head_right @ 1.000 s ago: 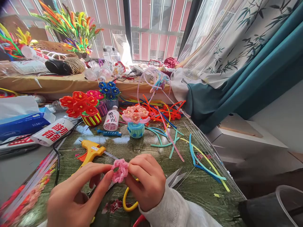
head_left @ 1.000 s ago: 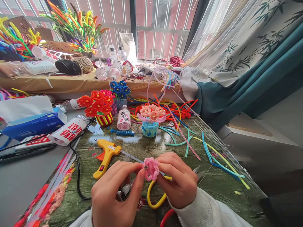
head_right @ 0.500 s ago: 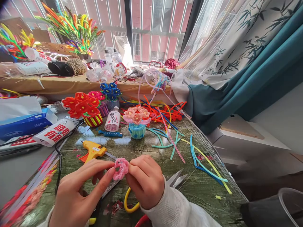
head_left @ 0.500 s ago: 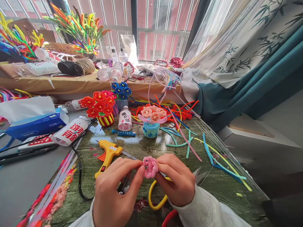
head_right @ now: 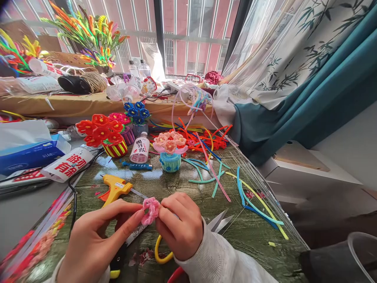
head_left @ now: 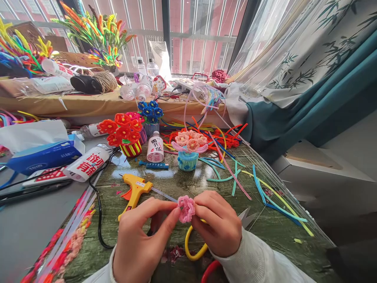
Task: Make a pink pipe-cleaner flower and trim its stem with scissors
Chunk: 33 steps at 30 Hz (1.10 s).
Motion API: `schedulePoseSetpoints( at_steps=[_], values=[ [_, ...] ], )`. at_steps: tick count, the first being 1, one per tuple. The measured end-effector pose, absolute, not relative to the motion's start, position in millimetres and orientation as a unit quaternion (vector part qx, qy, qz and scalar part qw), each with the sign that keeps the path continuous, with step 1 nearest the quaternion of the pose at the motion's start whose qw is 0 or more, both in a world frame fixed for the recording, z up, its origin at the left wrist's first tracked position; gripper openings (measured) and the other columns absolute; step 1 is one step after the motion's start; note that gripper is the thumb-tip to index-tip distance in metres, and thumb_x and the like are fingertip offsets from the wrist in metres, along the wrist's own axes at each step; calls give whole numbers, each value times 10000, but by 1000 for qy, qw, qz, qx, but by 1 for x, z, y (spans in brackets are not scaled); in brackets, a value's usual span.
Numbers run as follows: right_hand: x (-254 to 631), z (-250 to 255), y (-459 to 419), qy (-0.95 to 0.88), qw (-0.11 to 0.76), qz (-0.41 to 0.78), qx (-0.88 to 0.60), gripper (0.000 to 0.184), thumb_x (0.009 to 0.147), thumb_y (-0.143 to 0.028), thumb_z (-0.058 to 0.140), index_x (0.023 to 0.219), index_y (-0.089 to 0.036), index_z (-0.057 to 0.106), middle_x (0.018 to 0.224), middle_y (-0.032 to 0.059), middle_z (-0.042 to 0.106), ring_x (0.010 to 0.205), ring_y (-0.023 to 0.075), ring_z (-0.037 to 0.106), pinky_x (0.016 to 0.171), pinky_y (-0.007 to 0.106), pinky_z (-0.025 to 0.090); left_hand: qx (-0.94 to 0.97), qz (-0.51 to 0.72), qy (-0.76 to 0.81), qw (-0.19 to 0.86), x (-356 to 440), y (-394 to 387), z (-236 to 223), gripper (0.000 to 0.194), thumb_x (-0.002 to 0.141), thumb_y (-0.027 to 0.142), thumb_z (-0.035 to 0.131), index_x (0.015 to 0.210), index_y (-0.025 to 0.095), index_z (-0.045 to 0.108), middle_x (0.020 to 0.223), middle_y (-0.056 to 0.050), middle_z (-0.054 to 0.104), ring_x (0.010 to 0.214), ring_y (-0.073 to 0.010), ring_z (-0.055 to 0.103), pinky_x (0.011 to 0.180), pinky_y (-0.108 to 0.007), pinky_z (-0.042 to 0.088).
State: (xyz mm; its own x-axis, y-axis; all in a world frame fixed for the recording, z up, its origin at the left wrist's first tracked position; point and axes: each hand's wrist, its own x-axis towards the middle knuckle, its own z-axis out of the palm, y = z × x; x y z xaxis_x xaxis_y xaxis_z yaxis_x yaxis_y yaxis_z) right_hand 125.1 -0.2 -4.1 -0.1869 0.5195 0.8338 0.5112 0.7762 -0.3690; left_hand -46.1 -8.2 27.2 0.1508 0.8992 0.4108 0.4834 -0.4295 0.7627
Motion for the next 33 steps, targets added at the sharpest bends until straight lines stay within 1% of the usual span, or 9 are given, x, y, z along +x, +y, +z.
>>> schedulePoseSetpoints(
  at_steps=[4, 12, 14, 17, 22, 24, 27, 29, 33],
  values=[
    [125, -5, -1, -770, 543, 12, -335, 132, 886, -107, 545, 817, -156, 646, 701, 73, 671, 653, 167, 588, 596, 305, 481, 729, 452, 460, 228, -48, -6, 29, 24, 775, 242, 694, 762, 244, 714, 570, 70, 659, 454, -81, 547, 436, -169, 445],
    [124, -4, -1, -766, 551, 40, -330, 106, 851, -79, 585, 841, -154, 659, 723, 83, 688, 659, 180, 599, 603, 306, 493, 730, 436, 465, 248, -50, -6, 29, 27, 782, 241, 690, 780, 252, 714, 598, 68, 674, 480, -81, 564, 473, -166, 461],
    [124, -5, -2, -747, 563, 93, -341, 115, 835, -74, 603, 854, -162, 674, 745, 80, 691, 676, 182, 618, 621, 302, 504, 728, 447, 456, 251, -51, -6, 28, 30, 788, 240, 685, 782, 252, 712, 617, 64, 683, 507, -87, 585, 487, -165, 471],
    [125, -5, -2, -691, 586, 223, -358, 121, 827, -94, 631, 862, -185, 702, 783, 65, 697, 726, 177, 648, 677, 284, 517, 726, 465, 433, 264, -50, -5, 28, 67, 816, 216, 651, 820, 259, 703, 654, 68, 691, 530, -86, 596, 493, -161, 475],
    [124, -4, -1, -596, 596, 432, -322, 87, 831, -208, 681, 886, -231, 745, 831, 34, 727, 802, 165, 653, 781, 270, 496, 745, 472, 412, 228, -47, -6, 37, 103, 800, 150, 660, 827, 249, 672, 690, 63, 673, 552, -81, 570, 518, -172, 468],
    [122, -5, 0, -538, 581, 536, -294, 95, 814, -273, 709, 878, -218, 753, 830, 34, 728, 782, 157, 652, 758, 256, 505, 744, 484, 417, 194, -45, -8, 39, 90, 797, 156, 670, 815, 241, 647, 697, 64, 656, 560, -74, 549, 525, -167, 457],
    [120, -8, 0, -461, 541, 656, -256, 170, 780, -341, 743, 850, -187, 757, 732, 26, 710, 666, 129, 641, 663, 223, 521, 738, 499, 429, 150, -43, -10, 37, 103, 793, 183, 687, 851, 230, 616, 731, 58, 627, 575, -71, 516, 546, -165, 449],
    [118, -10, 0, -436, 524, 688, -249, 211, 764, -364, 755, 844, -169, 756, 687, 24, 698, 619, 117, 634, 625, 209, 521, 744, 498, 425, 132, -43, -11, 34, 133, 797, 179, 685, 899, 226, 613, 775, 49, 618, 598, -71, 513, 566, -166, 450],
    [118, -11, 0, -422, 518, 700, -253, 239, 751, -383, 762, 821, -154, 754, 660, 31, 692, 595, 112, 627, 576, 188, 509, 770, 483, 403, 109, -44, -10, 32, 151, 802, 152, 675, 926, 224, 627, 860, 28, 623, 710, -82, 566, 617, -160, 462]
  ],
)
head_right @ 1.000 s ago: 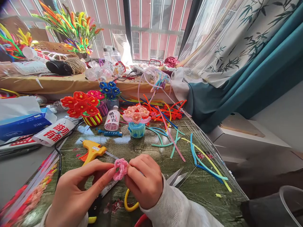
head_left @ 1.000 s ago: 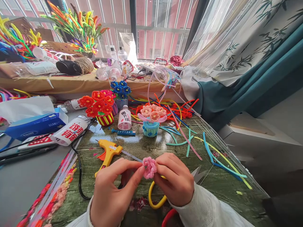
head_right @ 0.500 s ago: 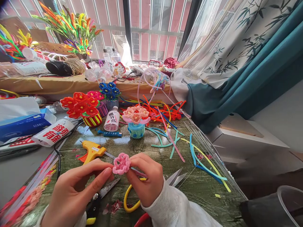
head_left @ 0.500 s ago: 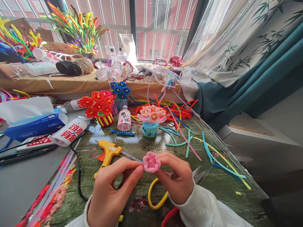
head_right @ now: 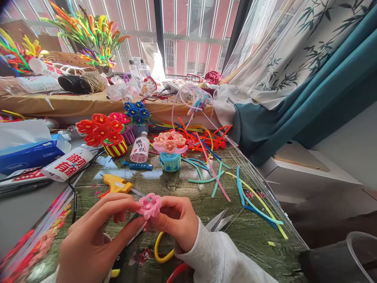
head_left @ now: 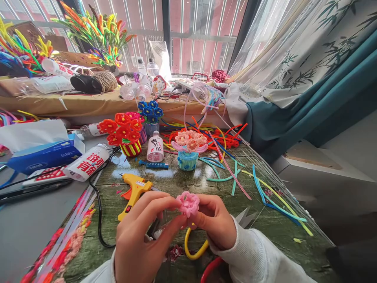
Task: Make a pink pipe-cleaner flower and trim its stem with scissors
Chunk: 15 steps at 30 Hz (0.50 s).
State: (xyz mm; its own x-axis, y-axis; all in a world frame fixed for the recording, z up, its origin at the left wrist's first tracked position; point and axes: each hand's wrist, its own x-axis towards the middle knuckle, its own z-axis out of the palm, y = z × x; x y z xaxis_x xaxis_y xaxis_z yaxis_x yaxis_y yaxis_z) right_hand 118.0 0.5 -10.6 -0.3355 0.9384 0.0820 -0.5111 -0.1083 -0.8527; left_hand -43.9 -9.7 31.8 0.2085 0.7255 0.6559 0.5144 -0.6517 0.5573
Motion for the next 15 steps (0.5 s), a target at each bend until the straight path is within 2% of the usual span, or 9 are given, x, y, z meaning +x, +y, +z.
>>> schedulePoseSetpoints(
  at_steps=[4, 9, 15],
  values=[
    [118, -8, 1, -429, 507, 703, -255, 249, 727, -394, 773, 789, -154, 753, 660, 37, 690, 569, 117, 608, 550, 206, 518, 787, 470, 384, 113, -43, -8, 36, 137, 806, 146, 669, 915, 224, 643, 871, 11, 628, 794, -113, 597, 709, -199, 484],
    [118, -9, 0, -415, 508, 711, -253, 258, 691, -391, 798, 778, -154, 743, 704, 35, 697, 601, 132, 619, 602, 239, 546, 792, 460, 382, 124, -43, -8, 39, 109, 793, 131, 669, 855, 210, 627, 838, 1, 597, 770, -128, 579, 691, -234, 481],
    [117, -7, -1, -447, 531, 681, -233, 190, 750, -338, 761, 796, -156, 736, 734, 38, 698, 668, 148, 627, 643, 248, 543, 785, 459, 394, 135, -42, -10, 40, 121, 793, 102, 647, 834, 203, 595, 853, 3, 569, 785, -113, 568, 709, -213, 467]
  ],
)
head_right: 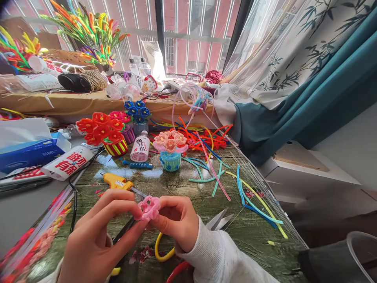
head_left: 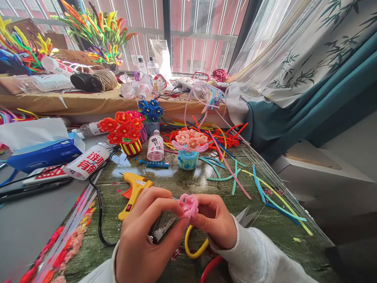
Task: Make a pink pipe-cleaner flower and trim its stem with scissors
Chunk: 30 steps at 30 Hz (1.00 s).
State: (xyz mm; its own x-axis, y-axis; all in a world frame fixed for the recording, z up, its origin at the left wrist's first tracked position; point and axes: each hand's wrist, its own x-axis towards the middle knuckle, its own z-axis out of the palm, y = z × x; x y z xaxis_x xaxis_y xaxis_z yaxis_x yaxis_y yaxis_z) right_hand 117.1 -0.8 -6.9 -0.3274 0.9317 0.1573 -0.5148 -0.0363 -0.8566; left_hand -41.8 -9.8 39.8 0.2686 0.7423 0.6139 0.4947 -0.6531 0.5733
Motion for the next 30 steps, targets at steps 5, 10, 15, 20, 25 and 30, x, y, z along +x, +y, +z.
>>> schedulePoseSetpoints(
  at_steps=[5, 10, 15, 20, 25, 30],
  values=[
    [117, -4, -1, -467, 547, 658, -223, 132, 780, -292, 741, 808, -164, 737, 743, 25, 689, 727, 147, 633, 694, 241, 531, 784, 457, 398, 134, -41, -11, 41, 119, 797, 108, 639, 825, 208, 582, 837, 13, 554, 776, -101, 558, 702, -191, 457],
    [118, -4, 0, -499, 557, 615, -249, 216, 763, -374, 746, 780, -160, 722, 731, 39, 689, 720, 170, 644, 713, 281, 523, 783, 455, 403, 133, -42, -11, 42, 114, 791, 105, 642, 807, 201, 584, 820, 8, 562, 757, -107, 563, 686, -203, 464],
    [118, -6, 0, -521, 565, 586, -255, 198, 774, -362, 735, 786, -165, 726, 732, 47, 686, 730, 180, 641, 723, 299, 518, 782, 449, 412, 130, -41, -14, 43, 109, 791, 112, 634, 804, 207, 582, 799, 1, 577, 728, -120, 590, 668, -222, 494],
    [118, -7, 0, -530, 572, 574, -251, 171, 788, -340, 725, 803, -169, 728, 744, 53, 683, 740, 179, 633, 737, 310, 516, 759, 459, 442, 131, -39, -16, 40, 67, 802, 167, 633, 806, 225, 599, 822, -12, 588, 737, -152, 614, 694, -269, 526],
    [118, -5, 0, -534, 578, 565, -248, 165, 794, -340, 718, 801, -175, 730, 728, 48, 680, 705, 169, 623, 713, 298, 519, 769, 448, 441, 111, -39, -17, 40, 86, 801, 150, 629, 825, 223, 590, 826, -11, 580, 748, -154, 616, 725, -278, 527],
    [117, -7, 0, -535, 578, 563, -251, 152, 801, -328, 717, 816, -177, 733, 752, 49, 692, 726, 168, 626, 712, 289, 508, 777, 449, 429, 103, -40, -17, 40, 115, 802, 119, 617, 840, 220, 580, 838, -11, 564, 765, -139, 596, 727, -248, 507]
  ],
)
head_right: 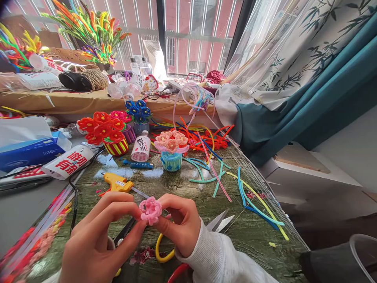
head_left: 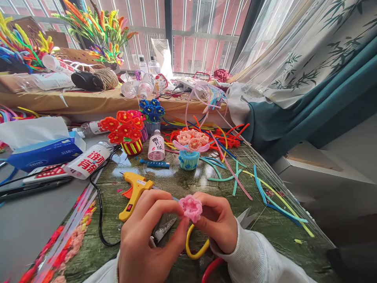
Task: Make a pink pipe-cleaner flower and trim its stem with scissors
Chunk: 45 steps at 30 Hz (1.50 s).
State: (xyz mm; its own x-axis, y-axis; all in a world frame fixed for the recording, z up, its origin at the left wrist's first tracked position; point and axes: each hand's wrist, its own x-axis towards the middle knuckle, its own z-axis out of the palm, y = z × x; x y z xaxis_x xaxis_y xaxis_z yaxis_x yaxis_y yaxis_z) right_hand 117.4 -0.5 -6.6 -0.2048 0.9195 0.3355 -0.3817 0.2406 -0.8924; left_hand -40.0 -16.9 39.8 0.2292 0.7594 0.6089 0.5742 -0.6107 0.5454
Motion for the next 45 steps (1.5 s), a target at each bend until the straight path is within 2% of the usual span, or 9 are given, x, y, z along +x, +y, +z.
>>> schedulePoseSetpoints(
  at_steps=[9, 16, 20, 27, 36, 41, 45],
  values=[
    [120, -8, 4, -539, 649, 445, -298, 222, 759, -412, 745, 783, -192, 755, 755, 74, 745, 705, 200, 677, 661, 311, 546, 747, 482, 448, 94, -40, -19, 36, 184, 776, 198, 676, 942, 248, 616, 889, -16, 620, 743, -154, 617, 633, -244, 528],
    [123, -7, 2, -614, 648, 351, -282, 92, 825, -266, 701, 881, -229, 765, 814, 73, 758, 728, 186, 693, 672, 293, 551, 760, 497, 417, 31, -37, -23, 32, 155, 825, 178, 641, 964, 245, 618, 856, -13, 667, 718, -139, 655, 677, -248, 546],
    [123, -8, 1, -623, 637, 354, -283, 85, 818, -229, 705, 877, -230, 767, 805, 69, 753, 706, 184, 690, 655, 286, 549, 812, 453, 367, -19, -43, -21, 30, 274, 773, 103, 695, 1011, 210, 609, 835, -9, 710, 678, -121, 650, 665, -222, 526],
    [124, -13, 1, -611, 623, 404, -273, 163, 803, -132, 698, 907, -240, 760, 853, 55, 756, 760, 184, 691, 701, 290, 542, 835, 425, 347, -38, -46, -23, 29, 308, 750, 71, 717, 1023, 177, 624, 840, -15, 742, 687, -112, 643, 701, -215, 513],
    [121, -16, 0, -598, 616, 445, -257, 197, 805, -129, 700, 920, -276, 765, 851, 40, 756, 765, 176, 682, 706, 282, 528, 836, 437, 327, -53, -51, -28, 18, 243, 817, 65, 638, 1044, 142, 681, 924, -60, 724, 835, -153, 632, 755, -258, 521],
    [122, -11, -1, -600, 625, 422, -266, 191, 809, -147, 701, 921, -289, 762, 858, 29, 757, 764, 164, 685, 710, 264, 530, 822, 468, 324, -31, -47, -21, 21, 244, 805, 35, 655, 1027, 133, 677, 878, -40, 708, 752, -112, 603, 708, -218, 497],
    [123, -9, -3, -611, 631, 379, -291, 199, 803, -137, 707, 928, -285, 755, 869, 23, 754, 778, 151, 682, 726, 243, 526, 810, 479, 332, -71, -41, -17, 25, 193, 797, 118, 707, 987, 134, 675, 815, -14, 662, 711, -90, 567, 694, -193, 469]
  ],
)
